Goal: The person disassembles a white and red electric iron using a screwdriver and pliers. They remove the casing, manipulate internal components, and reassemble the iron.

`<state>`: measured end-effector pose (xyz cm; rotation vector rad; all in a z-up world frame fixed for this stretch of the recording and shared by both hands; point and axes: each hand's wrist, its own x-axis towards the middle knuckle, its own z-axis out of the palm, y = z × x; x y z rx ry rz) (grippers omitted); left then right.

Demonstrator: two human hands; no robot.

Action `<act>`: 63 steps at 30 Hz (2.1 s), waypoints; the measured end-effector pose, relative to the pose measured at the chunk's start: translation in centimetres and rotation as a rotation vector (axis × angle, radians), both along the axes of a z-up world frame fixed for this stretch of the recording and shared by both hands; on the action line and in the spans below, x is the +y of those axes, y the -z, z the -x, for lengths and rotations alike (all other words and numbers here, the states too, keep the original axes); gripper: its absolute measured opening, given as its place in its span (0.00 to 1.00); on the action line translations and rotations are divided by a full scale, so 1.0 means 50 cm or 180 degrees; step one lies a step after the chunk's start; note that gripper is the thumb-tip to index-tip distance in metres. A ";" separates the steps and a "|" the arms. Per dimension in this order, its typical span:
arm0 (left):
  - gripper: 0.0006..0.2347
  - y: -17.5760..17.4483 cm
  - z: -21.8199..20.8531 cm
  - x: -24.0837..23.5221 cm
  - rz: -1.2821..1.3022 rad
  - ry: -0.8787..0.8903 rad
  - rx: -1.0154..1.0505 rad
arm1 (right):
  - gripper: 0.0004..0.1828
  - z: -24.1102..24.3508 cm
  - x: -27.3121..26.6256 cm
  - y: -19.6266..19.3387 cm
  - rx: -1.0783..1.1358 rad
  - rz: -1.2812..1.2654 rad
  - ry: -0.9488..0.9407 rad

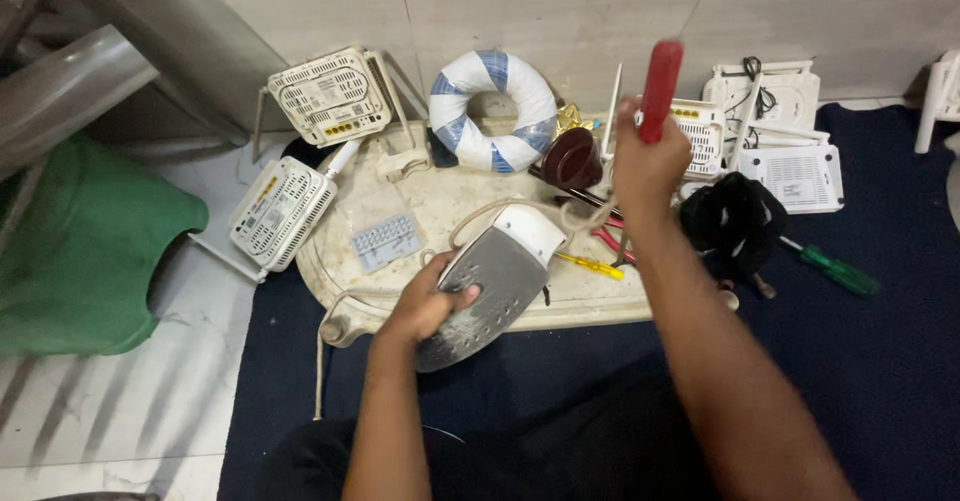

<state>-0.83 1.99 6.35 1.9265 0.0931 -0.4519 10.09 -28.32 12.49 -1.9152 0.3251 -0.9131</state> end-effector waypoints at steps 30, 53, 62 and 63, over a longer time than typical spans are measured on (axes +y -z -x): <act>0.25 0.113 -0.048 -0.049 0.2914 -0.1472 0.0704 | 0.27 -0.073 -0.030 0.231 -0.0163 -0.1833 -0.0427; 0.46 0.064 0.019 -0.107 0.0412 -0.0447 -0.1277 | 0.09 0.151 -0.044 0.367 0.2012 0.2163 -0.0654; 0.45 -0.035 0.018 -0.124 -0.1151 0.0156 -0.0877 | 0.16 0.106 0.023 0.324 0.1451 -0.1989 -0.1783; 0.45 -0.027 0.013 -0.126 -0.1251 0.0224 -0.0999 | 0.15 0.112 0.040 0.335 0.1435 -0.2044 -0.1911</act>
